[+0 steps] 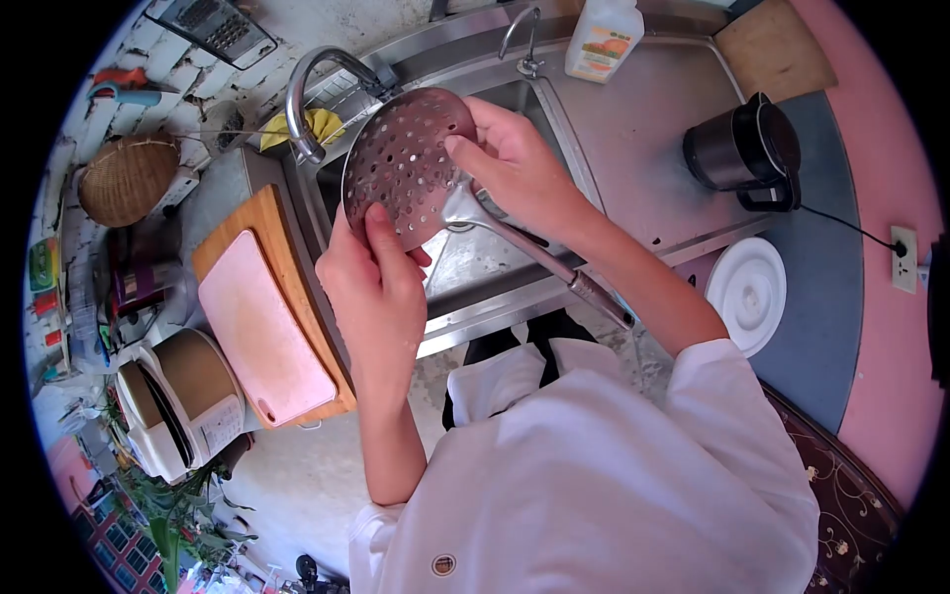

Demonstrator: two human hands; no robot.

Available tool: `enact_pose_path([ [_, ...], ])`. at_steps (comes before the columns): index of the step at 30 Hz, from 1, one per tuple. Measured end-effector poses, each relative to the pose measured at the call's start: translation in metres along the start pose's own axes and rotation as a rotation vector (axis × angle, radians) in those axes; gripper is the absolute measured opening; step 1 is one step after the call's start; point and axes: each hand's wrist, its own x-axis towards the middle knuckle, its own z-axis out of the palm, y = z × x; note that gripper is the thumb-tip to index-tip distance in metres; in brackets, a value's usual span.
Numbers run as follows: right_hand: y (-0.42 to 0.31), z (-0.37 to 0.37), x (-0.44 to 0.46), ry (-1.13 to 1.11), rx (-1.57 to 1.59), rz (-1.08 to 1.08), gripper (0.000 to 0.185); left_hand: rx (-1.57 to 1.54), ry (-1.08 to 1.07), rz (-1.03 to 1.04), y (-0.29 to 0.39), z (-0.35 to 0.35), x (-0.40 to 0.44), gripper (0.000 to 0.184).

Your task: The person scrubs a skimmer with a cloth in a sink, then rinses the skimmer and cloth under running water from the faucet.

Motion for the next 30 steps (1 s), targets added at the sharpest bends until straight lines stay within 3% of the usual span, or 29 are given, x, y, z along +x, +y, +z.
enact_pose_path([
  [22, -0.002, -0.011, -0.012, -0.083, 0.122, -0.034, 0.035, -0.026, 0.011, -0.034, 0.006, 0.006, -0.010, 0.023],
  [24, -0.004, -0.010, -0.014, -0.089, 0.132, -0.018, 0.035, -0.020, -0.007, -0.035, 0.007, 0.006, -0.013, 0.030],
  [26, -0.006, -0.008, -0.016, -0.026, 0.197, -0.017, 0.018, -0.014, -0.002, -0.039, 0.008, 0.008, -0.015, 0.030],
  [30, -0.004, -0.015, -0.020, -0.042, 0.212, 0.004, 0.017, 0.035, 0.003, -0.043, 0.015, 0.014, -0.017, 0.023],
])
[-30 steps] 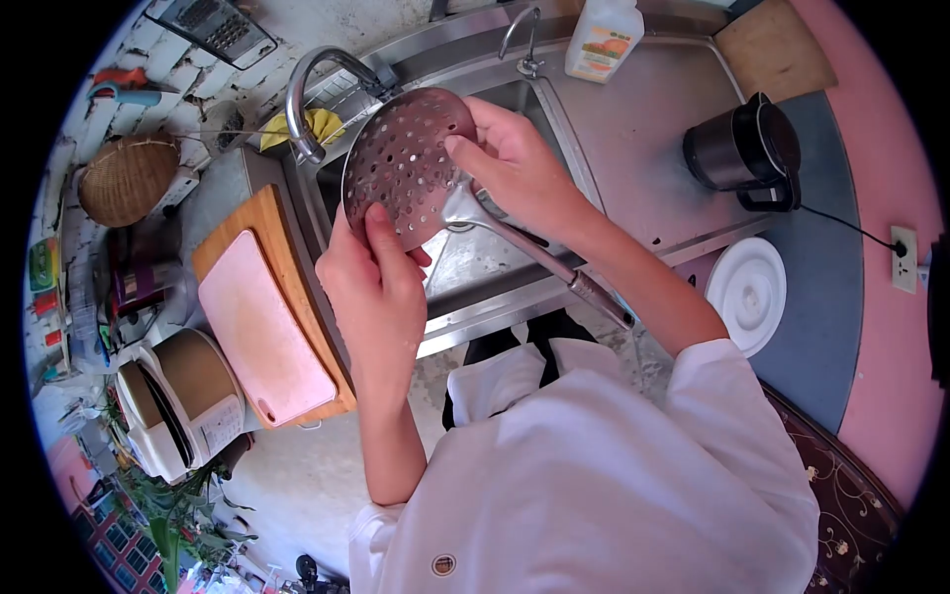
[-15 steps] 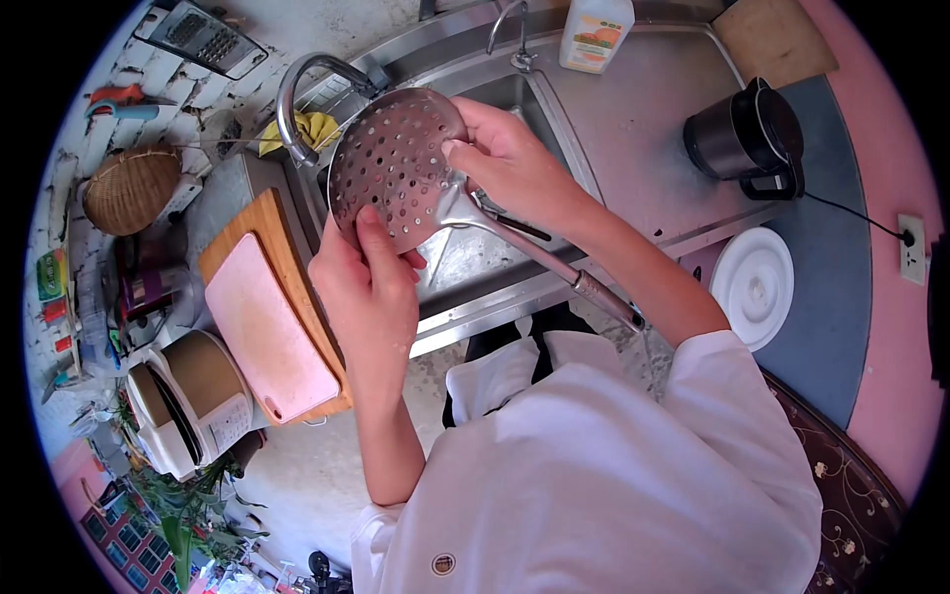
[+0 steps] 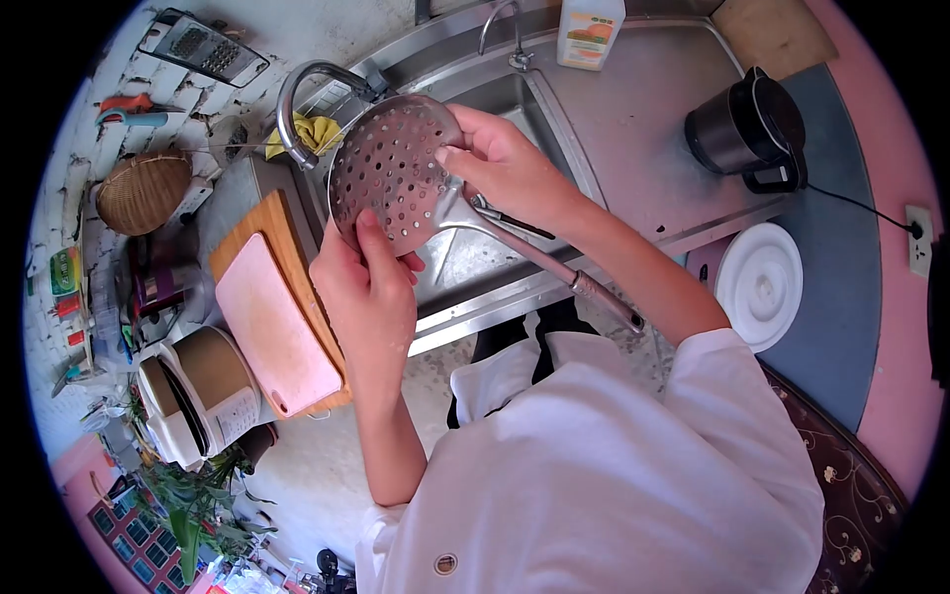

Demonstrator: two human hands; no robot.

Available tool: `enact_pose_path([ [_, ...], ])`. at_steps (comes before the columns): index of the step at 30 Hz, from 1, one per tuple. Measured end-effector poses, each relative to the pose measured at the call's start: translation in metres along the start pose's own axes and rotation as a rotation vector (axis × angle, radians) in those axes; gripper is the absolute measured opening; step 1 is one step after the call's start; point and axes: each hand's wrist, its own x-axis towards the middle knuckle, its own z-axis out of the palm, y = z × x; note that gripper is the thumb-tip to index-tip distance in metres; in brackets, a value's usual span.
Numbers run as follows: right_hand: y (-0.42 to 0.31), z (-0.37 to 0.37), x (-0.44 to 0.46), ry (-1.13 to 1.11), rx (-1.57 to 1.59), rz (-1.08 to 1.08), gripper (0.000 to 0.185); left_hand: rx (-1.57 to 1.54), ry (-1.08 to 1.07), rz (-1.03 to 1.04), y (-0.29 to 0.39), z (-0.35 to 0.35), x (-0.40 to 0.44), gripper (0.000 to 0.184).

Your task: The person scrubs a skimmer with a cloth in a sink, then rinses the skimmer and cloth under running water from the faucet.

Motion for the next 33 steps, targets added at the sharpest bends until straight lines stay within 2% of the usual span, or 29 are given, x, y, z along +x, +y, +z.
enact_pose_path([
  [5, 0.011, -0.007, -0.004, -0.010, 0.058, -0.111, 0.014, 0.024, -0.009, -0.002, 0.006, 0.007, -0.005, 0.023],
  [9, 0.009, -0.009, -0.004, -0.008, 0.073, -0.058, 0.012, 0.018, 0.013, 0.010, 0.007, 0.010, -0.008, 0.024],
  [11, 0.024, -0.014, 0.002, 0.055, -0.137, -0.208, 0.017, 0.061, 0.013, 0.003, 0.011, 0.011, -0.010, 0.024],
  [15, 0.020, -0.013, 0.004, 0.129, -0.333, -0.376, 0.023, 0.119, 0.034, -0.027, 0.017, 0.012, -0.011, 0.030],
  [17, 0.006, -0.017, 0.000, 0.037, -0.390, -0.171, 0.024, 0.140, 0.057, -0.038, 0.020, 0.012, -0.012, 0.027],
  [18, 0.004, -0.017, 0.000, 0.026, -0.386, -0.175, 0.024, 0.157, 0.072, -0.049, 0.022, 0.012, -0.012, 0.024],
  [20, 0.003, -0.016, 0.001, 0.161, -0.124, -0.284, 0.024, 0.135, 0.100, -0.049, 0.021, 0.010, -0.011, 0.025],
  [22, 0.010, -0.033, 0.005, 0.187, -0.053, -0.271, 0.023, 0.108, 0.129, -0.052, 0.017, 0.005, -0.009, 0.025],
  [24, 0.015, -0.046, 0.011, 0.207, -0.139, -0.146, 0.021, 0.112, 0.159, -0.065, 0.013, -0.002, -0.007, 0.026],
  [28, 0.043, -0.060, 0.019, 0.086, -0.241, 0.004, 0.020, 0.086, 0.199, -0.076, 0.011, -0.014, -0.007, 0.027],
  [33, 0.096, -0.059, 0.022, 0.124, -0.324, -0.080, 0.014, -0.079, 0.220, -0.087, 0.000, -0.030, -0.005, 0.025],
])
